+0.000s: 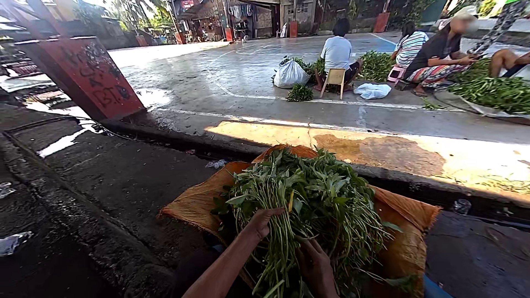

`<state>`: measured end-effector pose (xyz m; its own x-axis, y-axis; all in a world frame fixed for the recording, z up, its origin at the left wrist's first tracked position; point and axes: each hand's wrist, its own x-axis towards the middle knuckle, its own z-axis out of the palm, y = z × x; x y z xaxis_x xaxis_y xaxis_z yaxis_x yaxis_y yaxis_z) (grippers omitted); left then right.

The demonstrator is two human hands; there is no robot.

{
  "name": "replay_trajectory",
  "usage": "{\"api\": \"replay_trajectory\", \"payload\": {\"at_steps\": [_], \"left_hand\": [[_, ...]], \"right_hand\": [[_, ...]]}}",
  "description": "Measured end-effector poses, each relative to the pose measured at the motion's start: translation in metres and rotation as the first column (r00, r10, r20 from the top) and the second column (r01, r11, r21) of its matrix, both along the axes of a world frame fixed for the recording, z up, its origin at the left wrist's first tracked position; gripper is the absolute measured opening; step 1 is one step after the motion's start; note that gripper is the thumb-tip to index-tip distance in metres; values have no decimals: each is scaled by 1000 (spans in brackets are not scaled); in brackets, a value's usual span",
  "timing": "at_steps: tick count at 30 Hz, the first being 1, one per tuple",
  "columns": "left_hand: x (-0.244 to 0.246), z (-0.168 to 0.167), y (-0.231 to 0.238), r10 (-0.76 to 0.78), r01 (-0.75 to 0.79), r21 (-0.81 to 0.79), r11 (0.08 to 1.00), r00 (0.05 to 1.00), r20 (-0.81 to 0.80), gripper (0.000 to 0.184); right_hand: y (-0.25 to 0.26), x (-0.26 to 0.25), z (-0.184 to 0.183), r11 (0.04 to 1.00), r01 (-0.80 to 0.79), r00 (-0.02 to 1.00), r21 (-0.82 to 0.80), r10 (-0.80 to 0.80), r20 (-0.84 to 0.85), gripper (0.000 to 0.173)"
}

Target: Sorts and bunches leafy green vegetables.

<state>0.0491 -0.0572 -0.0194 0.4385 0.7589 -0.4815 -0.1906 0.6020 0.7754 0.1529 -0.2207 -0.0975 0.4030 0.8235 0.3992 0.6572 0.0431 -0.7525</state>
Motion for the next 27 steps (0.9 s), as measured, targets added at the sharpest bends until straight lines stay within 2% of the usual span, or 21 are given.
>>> {"api": "replay_trajectory", "payload": {"at_steps": [4,6,8,11,14,16,18,20,21,22,23,24,25,26,27], "left_hand": [[-2,1,-3,-50,52,68,996,998,-28,35],[-2,1,-5,-60,65,135,989,997,-39,40],[0,-1,-9,-60,73,221,973,996,-64,46],[4,-2,-21,-76,121,314,942,986,-149,67],[7,-3,-28,-92,159,334,929,974,-207,87],[8,-4,-27,-91,158,323,933,973,-211,85],[9,-6,-21,-51,109,315,943,981,-187,66],[7,-6,-14,-11,47,295,954,992,-124,47],[5,-5,-10,-3,32,284,958,995,-103,43],[4,-3,-7,3,25,279,960,995,-101,42],[3,-1,-5,17,16,285,958,993,-113,41],[3,0,-5,24,15,291,956,991,-131,41],[2,1,-6,25,20,299,954,989,-145,43],[2,0,-6,21,26,308,951,989,-148,44],[2,0,-6,16,30,311,950,990,-143,46]], "right_hand": [[-1,1,2,998,-4,999,-70,6,34,33],[1,3,7,985,-35,999,-166,33,-13,34],[11,8,14,967,-89,991,-240,63,-115,42],[40,16,34,986,-58,961,-153,14,-276,52],[64,23,50,997,61,943,-47,-73,-324,40],[63,23,47,992,122,938,14,-111,-328,25],[45,18,35,996,88,952,-14,-88,-292,19],[15,14,15,983,-17,981,-183,-19,-194,19],[2,15,6,945,-67,990,-321,24,-137,19],[-10,19,1,851,-121,992,-512,81,-101,21],[-16,24,2,692,-163,986,-703,141,-90,27],[-18,30,3,534,-174,979,-827,186,-85,37],[-19,34,6,445,-165,975,-880,207,-79,50],[-18,36,12,454,-143,977,-879,207,-52,57],[-16,36,19,554,-118,982,-824,190,-14,55]]}}
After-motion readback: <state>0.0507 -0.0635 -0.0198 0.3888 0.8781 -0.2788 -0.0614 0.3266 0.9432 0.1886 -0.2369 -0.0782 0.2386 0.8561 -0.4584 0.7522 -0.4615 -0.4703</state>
